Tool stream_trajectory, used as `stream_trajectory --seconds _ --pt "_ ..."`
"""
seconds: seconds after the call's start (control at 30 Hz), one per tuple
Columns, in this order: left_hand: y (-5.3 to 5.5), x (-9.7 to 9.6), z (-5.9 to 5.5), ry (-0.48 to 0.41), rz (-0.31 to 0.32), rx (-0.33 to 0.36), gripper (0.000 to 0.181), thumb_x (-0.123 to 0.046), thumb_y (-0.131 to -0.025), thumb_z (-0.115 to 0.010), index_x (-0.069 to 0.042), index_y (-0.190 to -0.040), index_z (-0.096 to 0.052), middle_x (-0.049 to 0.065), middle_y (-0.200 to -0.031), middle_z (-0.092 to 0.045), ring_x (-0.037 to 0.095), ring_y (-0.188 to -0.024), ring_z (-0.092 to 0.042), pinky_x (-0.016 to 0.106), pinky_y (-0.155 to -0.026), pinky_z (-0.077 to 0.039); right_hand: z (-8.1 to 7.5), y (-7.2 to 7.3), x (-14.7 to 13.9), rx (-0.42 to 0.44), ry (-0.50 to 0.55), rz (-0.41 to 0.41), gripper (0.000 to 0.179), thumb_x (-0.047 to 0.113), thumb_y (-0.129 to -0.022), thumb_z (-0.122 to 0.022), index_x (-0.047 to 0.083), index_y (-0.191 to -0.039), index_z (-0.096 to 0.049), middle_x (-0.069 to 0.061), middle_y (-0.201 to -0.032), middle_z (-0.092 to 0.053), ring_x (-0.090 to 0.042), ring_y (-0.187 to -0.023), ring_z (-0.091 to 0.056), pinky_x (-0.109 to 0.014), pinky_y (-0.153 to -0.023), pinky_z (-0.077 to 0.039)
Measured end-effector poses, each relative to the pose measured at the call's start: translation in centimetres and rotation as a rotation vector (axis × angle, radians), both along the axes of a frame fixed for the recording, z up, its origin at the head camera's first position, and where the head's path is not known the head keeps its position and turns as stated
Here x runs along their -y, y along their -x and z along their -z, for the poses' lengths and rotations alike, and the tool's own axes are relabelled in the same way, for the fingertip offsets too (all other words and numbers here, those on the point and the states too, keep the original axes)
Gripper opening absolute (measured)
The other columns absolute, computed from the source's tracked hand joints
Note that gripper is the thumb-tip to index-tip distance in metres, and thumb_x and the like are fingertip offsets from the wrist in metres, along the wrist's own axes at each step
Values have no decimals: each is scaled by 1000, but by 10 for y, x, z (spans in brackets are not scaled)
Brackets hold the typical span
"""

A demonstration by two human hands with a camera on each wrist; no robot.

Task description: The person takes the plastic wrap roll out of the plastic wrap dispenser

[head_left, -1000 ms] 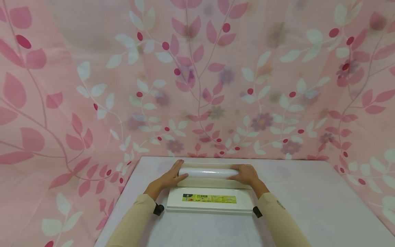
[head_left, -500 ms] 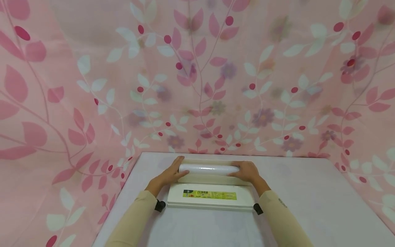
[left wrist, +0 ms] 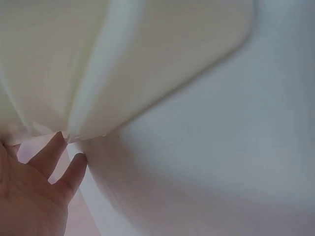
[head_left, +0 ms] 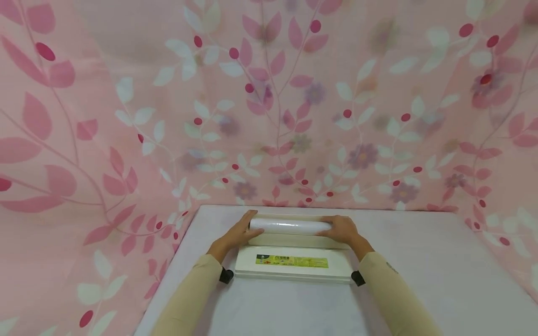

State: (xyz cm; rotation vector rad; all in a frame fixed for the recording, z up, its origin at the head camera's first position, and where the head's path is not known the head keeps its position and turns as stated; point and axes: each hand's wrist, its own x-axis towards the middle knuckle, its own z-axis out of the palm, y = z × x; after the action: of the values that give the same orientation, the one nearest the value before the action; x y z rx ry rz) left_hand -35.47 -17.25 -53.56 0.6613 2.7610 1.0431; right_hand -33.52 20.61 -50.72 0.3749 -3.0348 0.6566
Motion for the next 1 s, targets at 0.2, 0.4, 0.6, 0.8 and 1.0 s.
stream_trajectory --seconds 0.2,0.4,0.6,0.8,1.0 --pt "-1 7 -4 6 -45 7 82 -50 -93 -64 -18 -157 -24 6 -159 -31 30 -142 -38 53 -117 -30 -3 7 8 24 4 -10 72 62 -72 -78 19 -128 -69 -8 -119 -72 -29 -104 -65 -43 -80 -50" --pt "1 9 1 -37 -48 7 82 -53 -91 -64 -20 -156 -26 6 -157 -35 30 -140 -41 53 -115 -33 -18 7 8 4 -12 -21 64 61 -71 -80 22 -121 -72 -1 -106 -75 -19 -86 -63 -36 -70 -46" --pt "-2 12 3 -111 -53 11 78 -48 -91 -67 -18 -153 -30 9 -139 -53 27 -120 -54 52 -105 -42 -31 6 10 -8 -12 -47 57 57 -73 -80 22 -117 -73 2 -100 -74 -16 -79 -60 -36 -69 -46" --pt "-1 12 1 -128 -54 27 74 -45 -92 -67 -19 -151 -30 10 -135 -54 27 -116 -56 53 -102 -43 -35 2 11 -14 -7 -50 59 60 -72 -79 23 -117 -73 2 -100 -74 -17 -80 -61 -34 -66 -46" --pt "6 7 2 -138 -24 52 72 -52 -91 -66 -28 -148 -31 6 -137 -54 25 -119 -54 53 -104 -43 -37 -5 3 -58 -11 -21 61 58 -71 -81 20 -118 -73 -1 -107 -74 -19 -86 -64 -38 -66 -47"
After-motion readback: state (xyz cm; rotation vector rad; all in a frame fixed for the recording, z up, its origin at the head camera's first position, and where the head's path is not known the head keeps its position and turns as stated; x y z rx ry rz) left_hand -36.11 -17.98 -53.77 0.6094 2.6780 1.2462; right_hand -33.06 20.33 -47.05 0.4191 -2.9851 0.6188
